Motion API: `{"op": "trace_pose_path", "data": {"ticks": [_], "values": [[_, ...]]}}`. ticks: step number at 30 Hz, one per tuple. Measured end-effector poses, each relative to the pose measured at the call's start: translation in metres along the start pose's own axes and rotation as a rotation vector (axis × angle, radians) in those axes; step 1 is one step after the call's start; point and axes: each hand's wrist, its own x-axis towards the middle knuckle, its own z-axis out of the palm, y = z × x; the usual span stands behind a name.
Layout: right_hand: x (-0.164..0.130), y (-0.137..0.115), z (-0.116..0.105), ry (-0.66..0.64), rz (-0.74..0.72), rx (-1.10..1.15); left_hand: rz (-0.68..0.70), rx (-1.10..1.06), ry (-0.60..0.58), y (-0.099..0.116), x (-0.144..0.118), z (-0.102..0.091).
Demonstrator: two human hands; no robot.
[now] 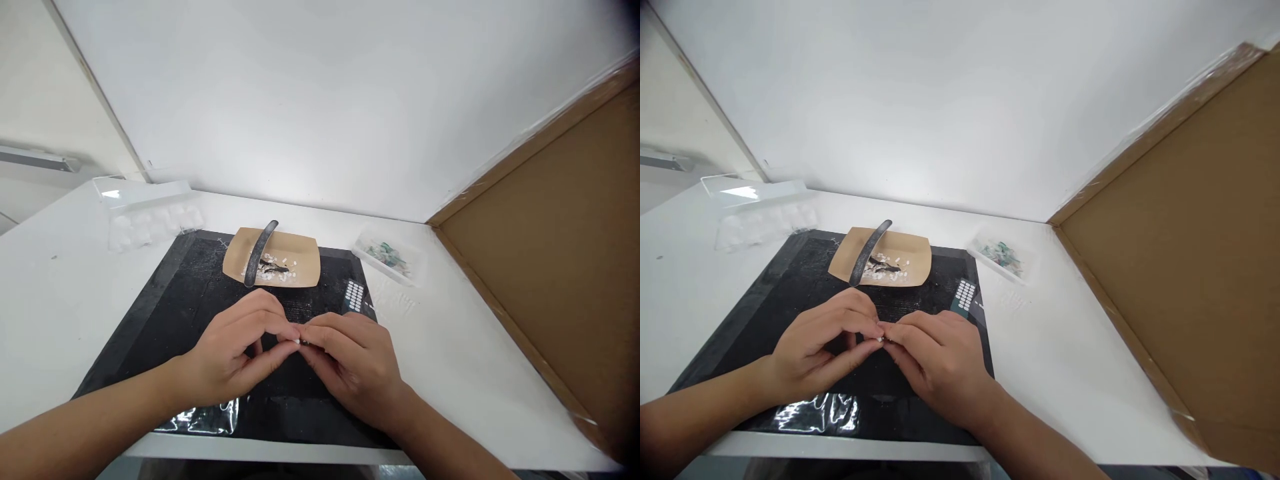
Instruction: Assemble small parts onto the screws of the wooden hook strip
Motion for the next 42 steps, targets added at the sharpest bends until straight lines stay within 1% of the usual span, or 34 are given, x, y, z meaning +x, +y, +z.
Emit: {"op": "trace_pose_path", "data": {"ticks": [3, 7, 11, 14, 16, 19, 21, 24, 29, 34, 42], "values": [[0.001, -0.003, -0.003, -0.037, 0.040, 0.140, -0.023, 0.000, -0.010, 0.000, 0.001, -0.002], [0.005, -0.006, -0.004, -0.077, 0.128, 0.373, 0.014, 0.031, -0.004, 0.000, 0.002, -0.004], [0.007, -0.007, -0.001, -0.064, 0.252, 0.400, 0.063, 0.082, 0.002, 0.000, 0.002, -0.003], [0.006, -0.007, 0.002, -0.061, 0.302, 0.423, 0.045, 0.064, 0.005, 0.000, 0.000, -0.002], [0.005, -0.006, 0.003, -0.024, 0.287, 0.417, 0.019, 0.014, -0.004, 0.001, -0.001, -0.001], [0.005, -0.004, 0.007, 0.079, 0.197, 0.353, -0.017, -0.058, 0.002, 0.002, -0.002, 0.001], [0.005, -0.002, 0.009, 0.134, 0.128, 0.288, -0.043, -0.079, 0.038, 0.004, -0.002, 0.003], [0.006, -0.001, 0.011, 0.166, 0.060, 0.203, -0.107, -0.115, 0.092, 0.006, -0.001, 0.007], [0.003, -0.002, 0.010, 0.144, 0.032, 0.124, -0.220, -0.213, 0.099, 0.010, 0.003, 0.008], [-0.001, -0.003, 0.010, 0.096, 0.020, 0.014, -0.267, -0.223, 0.113, 0.011, 0.004, 0.008], [-0.004, -0.003, 0.014, 0.107, -0.053, -0.106, -0.317, -0.185, 0.117, 0.009, 0.002, 0.009]]}}
